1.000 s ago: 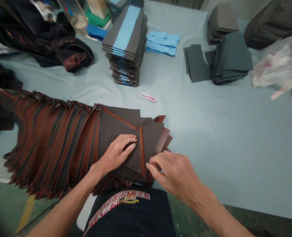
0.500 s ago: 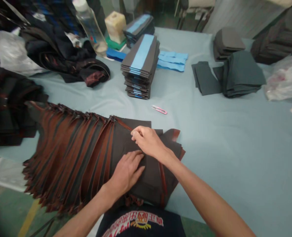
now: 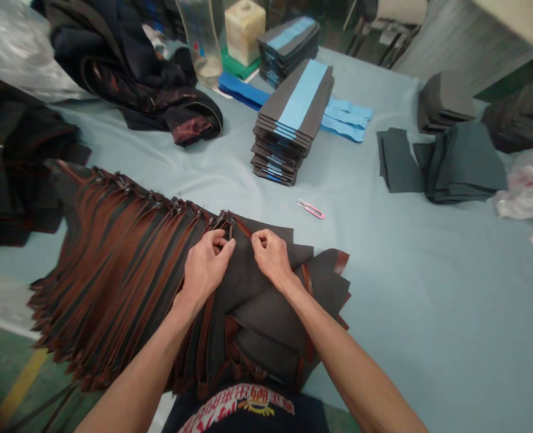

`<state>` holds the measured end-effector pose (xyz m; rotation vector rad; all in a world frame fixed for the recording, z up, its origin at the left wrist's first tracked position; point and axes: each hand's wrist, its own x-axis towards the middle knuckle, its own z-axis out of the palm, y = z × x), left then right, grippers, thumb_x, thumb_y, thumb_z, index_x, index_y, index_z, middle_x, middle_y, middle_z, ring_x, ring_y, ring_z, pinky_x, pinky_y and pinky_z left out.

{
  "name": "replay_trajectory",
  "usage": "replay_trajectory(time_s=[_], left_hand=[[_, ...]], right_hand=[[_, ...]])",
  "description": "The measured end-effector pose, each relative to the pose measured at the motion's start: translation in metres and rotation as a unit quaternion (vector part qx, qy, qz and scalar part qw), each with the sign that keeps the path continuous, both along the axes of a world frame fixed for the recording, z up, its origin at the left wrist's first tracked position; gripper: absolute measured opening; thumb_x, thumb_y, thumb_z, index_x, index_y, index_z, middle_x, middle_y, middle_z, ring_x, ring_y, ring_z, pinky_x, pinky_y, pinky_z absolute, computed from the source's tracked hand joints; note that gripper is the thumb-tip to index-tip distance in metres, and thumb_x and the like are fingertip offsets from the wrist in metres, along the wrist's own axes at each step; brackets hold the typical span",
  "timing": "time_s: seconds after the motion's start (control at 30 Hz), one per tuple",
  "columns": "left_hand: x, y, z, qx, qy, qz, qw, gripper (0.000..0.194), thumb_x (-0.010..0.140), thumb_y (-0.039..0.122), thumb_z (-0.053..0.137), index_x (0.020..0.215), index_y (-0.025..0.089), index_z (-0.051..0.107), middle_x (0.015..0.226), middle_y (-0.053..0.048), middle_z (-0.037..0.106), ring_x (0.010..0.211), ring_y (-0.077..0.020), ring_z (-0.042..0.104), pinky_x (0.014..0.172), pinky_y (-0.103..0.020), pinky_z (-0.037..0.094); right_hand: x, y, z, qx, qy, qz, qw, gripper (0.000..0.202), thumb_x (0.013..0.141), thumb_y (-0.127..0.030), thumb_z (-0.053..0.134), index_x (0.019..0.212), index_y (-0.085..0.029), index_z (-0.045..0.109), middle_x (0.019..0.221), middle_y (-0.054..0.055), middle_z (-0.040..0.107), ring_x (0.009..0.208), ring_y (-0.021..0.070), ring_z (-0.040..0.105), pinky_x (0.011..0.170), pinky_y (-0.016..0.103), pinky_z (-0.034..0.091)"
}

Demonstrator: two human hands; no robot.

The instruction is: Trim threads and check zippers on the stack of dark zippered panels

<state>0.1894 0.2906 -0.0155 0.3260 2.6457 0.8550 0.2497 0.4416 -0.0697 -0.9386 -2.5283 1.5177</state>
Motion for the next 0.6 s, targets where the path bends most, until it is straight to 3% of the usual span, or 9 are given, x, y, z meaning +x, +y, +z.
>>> replay_trajectory(time_s=[0.07,0.17,0.3,0.4,0.47,0.53,0.6], left_hand=[[-0.006,0.011,0.003,-0.025,-0.033,-0.013,0.999,0.013,0.097,0.032,0.065,0.099,0.020,0.070,0.094,-0.009,0.079,0.095,-0.0323,0.075,0.084,-0.041,0.052],[-0.015,0.026,0.000,-0.034,-0.044,-0.027,0.998,0.031,0.095,0.038,0.065,0.071,0.022,0.057,0.072,-0.007,0.068,0.085,-0.0327,0.072,0.076,-0.038,0.047],[-0.024,0.037,-0.006,0.026,-0.071,-0.019,0.997,0.033,0.097,0.035,0.058,0.068,0.024,0.050,0.059,0.000,0.053,0.064,-0.0222,0.061,0.062,-0.030,0.042],[-0.013,0.031,-0.002,0.089,-0.093,-0.030,0.991,0.024,0.097,0.027,0.054,0.073,0.022,0.055,0.060,0.003,0.052,0.057,-0.0162,0.054,0.055,-0.026,0.041],[0.004,0.019,0.005,0.133,-0.083,-0.056,0.986,0.021,0.098,0.029,0.055,0.079,0.021,0.059,0.067,0.002,0.059,0.064,-0.0164,0.058,0.061,-0.027,0.047],[0.024,0.005,0.011,0.189,-0.046,-0.113,0.974,0.021,0.101,0.031,0.055,0.086,0.020,0.065,0.083,-0.002,0.069,0.082,-0.0196,0.067,0.079,-0.031,0.053],[0.042,-0.006,0.018,0.213,-0.013,-0.155,0.965,0.020,0.103,0.030,0.055,0.095,0.019,0.070,0.099,-0.006,0.075,0.100,-0.0229,0.071,0.093,-0.035,0.053]], right_hand=[[0.001,0.002,-0.003,-0.014,0.001,-0.013,1.000,0.026,0.091,-0.039,0.053,0.088,-0.021,0.071,0.088,0.006,0.079,0.080,0.0215,0.072,0.083,0.035,0.055],[0.005,0.003,-0.006,-0.038,0.007,-0.023,0.999,0.029,0.092,-0.043,0.053,0.090,-0.021,0.071,0.088,0.005,0.079,0.080,0.0207,0.072,0.082,0.034,0.055],[0.018,0.002,0.003,-0.063,0.024,-0.019,0.998,0.028,0.093,-0.043,0.055,0.089,-0.020,0.070,0.085,0.004,0.077,0.077,0.0190,0.071,0.077,0.031,0.055],[0.039,0.006,0.028,-0.053,0.053,-0.030,0.997,0.025,0.095,-0.040,0.055,0.092,-0.020,0.070,0.089,0.004,0.077,0.080,0.0185,0.072,0.079,0.032,0.056],[0.057,0.011,0.050,0.012,0.102,-0.051,0.993,0.022,0.098,-0.037,0.056,0.097,-0.021,0.071,0.094,0.005,0.077,0.083,0.0189,0.072,0.081,0.032,0.056],[0.075,0.017,0.071,0.111,0.161,-0.060,0.979,0.017,0.100,-0.032,0.058,0.100,-0.022,0.071,0.096,0.007,0.078,0.085,0.0196,0.071,0.082,0.034,0.056],[0.088,0.023,0.088,0.185,0.200,-0.033,0.962,0.013,0.100,-0.027,0.059,0.101,-0.022,0.071,0.099,0.008,0.079,0.092,0.0213,0.072,0.088,0.036,0.056]])
